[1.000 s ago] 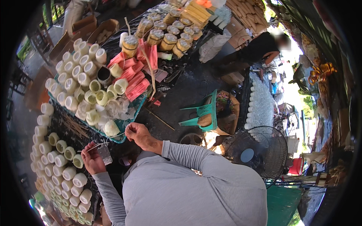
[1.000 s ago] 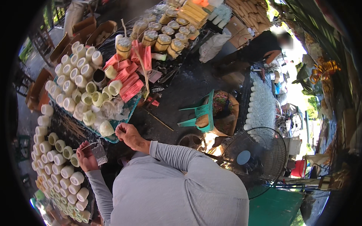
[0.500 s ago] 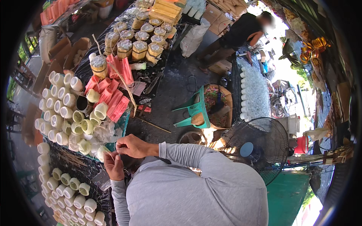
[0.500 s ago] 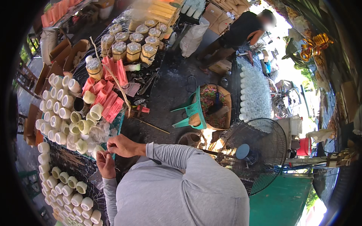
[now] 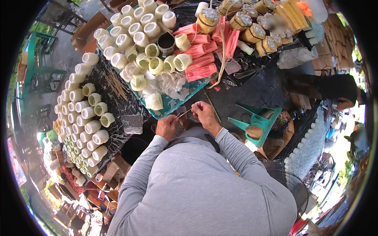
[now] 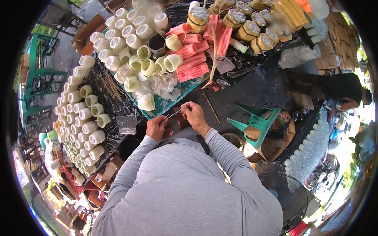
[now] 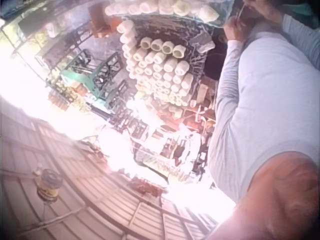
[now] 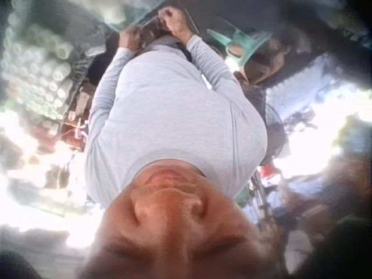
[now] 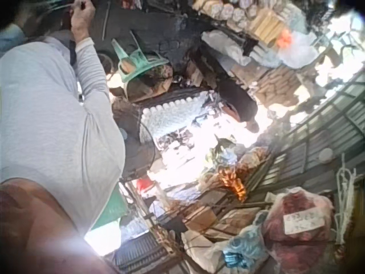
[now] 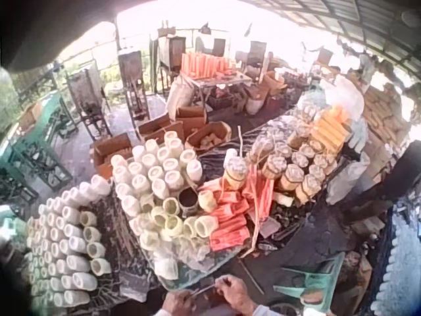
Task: The person inserts wicks into small cylindrical candle molds and places the finished units into a cardboard box. The person handles the wicks and molds by hand, repeatedly picking up a mold, inserting a wick, and setting the completed candle aside.
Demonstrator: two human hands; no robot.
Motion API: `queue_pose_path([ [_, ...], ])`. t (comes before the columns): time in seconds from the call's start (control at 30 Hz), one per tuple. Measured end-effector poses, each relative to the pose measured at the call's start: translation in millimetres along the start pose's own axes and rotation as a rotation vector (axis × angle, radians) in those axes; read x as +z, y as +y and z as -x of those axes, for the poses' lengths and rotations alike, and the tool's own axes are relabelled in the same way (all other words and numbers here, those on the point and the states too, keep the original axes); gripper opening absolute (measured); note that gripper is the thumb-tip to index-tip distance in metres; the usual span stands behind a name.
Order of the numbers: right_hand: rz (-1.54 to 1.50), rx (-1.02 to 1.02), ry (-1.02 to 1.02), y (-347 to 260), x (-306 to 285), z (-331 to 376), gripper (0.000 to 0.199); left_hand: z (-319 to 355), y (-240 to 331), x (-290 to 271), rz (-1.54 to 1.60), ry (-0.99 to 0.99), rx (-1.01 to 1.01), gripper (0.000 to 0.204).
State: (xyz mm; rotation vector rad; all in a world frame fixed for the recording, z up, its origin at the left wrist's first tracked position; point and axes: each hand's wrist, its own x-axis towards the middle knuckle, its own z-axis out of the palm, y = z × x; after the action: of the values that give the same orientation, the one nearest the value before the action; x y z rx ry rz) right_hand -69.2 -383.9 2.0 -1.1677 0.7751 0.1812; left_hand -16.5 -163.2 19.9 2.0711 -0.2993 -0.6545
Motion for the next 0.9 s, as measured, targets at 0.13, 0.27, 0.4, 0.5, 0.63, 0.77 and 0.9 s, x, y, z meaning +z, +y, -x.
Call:
queue_pose_path([
  [0.13,0.148,-0.064,0.032,21.5,-4.6,-32.0,0.018,-14.5,-26.4,14.9,-0.126,0.036,-0.013,0.02],
  [0.27,0.544,-0.278,0.092,28.2,0.6,-75.2,0.027,-27.2,-48.0,21.5,-0.204,0.166,-0.057,0.023],
  [0.4,0.835,-0.395,0.174,27.8,-0.1,-98.2,0.035,-26.5,-58.0,17.1,-0.317,0.311,-0.017,0.041],
  [0.5,0.809,-0.402,0.226,21.0,-3.7,-91.8,0.033,-17.3,-54.3,5.2,-0.082,0.204,-0.307,0.032],
  [0.63,0.568,-0.265,0.09,-1.9,11.8,-54.3,0.032,-1.0,-25.5,-9.8,0.789,0.134,-0.397,0.016],
  [0.77,-0.095,0.206,-0.464,-34.5,49.1,-6.2,0.025,2.3,9.8,-21.2,0.967,0.143,-0.307,0.014],
  [0.9,-0.005,0.036,-0.45,-51.0,72.9,10.2,0.017,0.1,24.8,-30.3,0.833,0.135,-0.263,0.013],
])
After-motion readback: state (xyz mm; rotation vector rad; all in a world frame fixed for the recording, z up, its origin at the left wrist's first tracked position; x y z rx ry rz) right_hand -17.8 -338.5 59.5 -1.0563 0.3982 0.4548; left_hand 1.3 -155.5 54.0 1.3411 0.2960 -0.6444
